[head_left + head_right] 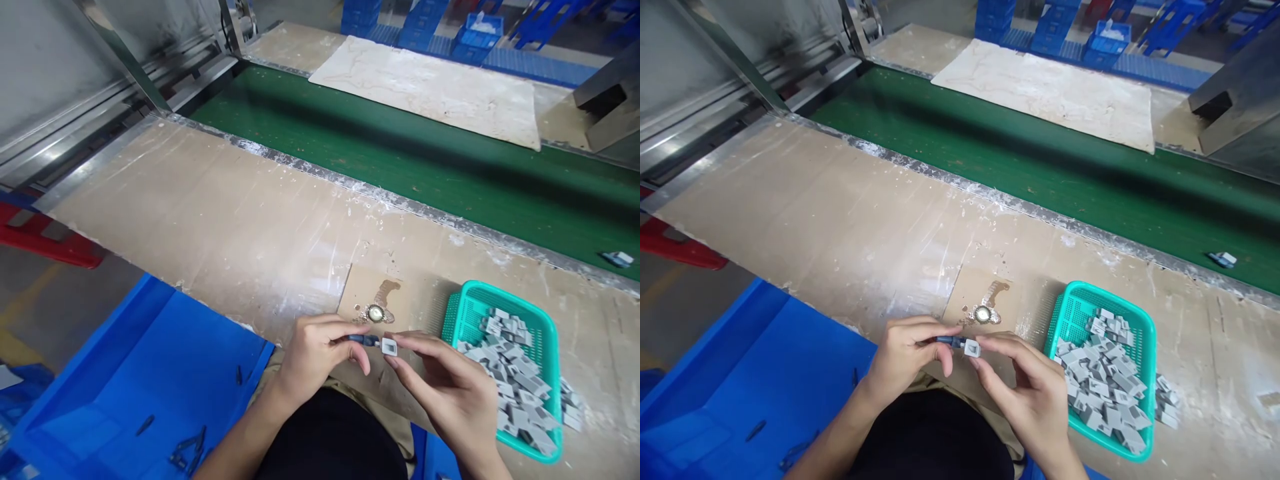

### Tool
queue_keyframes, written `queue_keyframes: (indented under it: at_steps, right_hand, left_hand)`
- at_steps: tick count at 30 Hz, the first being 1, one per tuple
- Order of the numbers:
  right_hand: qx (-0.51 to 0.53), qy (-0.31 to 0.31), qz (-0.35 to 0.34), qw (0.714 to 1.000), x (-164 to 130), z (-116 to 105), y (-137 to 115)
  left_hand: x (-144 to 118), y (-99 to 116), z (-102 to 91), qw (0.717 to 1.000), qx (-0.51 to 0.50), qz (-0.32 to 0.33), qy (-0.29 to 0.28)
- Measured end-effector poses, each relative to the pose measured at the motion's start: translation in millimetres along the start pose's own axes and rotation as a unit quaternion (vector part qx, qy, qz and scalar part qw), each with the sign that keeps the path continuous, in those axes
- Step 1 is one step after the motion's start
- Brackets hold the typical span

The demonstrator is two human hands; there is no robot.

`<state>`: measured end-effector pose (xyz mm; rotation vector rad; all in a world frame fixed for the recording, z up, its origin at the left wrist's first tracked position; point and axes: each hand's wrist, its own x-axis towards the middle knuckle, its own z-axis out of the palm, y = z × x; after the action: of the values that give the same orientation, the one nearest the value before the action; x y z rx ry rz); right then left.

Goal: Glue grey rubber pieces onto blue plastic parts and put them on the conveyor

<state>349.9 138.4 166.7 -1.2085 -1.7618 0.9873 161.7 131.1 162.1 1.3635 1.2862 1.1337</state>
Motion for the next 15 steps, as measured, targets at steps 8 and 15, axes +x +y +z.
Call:
queue_keyframes:
  at_steps: [8,15]
  right_hand:
    - [-0.078,-0.015,-0.061,0.995,2,0,-6]
    - [-0.042,0.04,-0.049,0.997,7,5,3]
  left_hand:
    - [0,8,5.8,1.0,0.009,-0.014,-0.025]
    - [4,18,12.7,1.0,0.019,-0.022,-0.004]
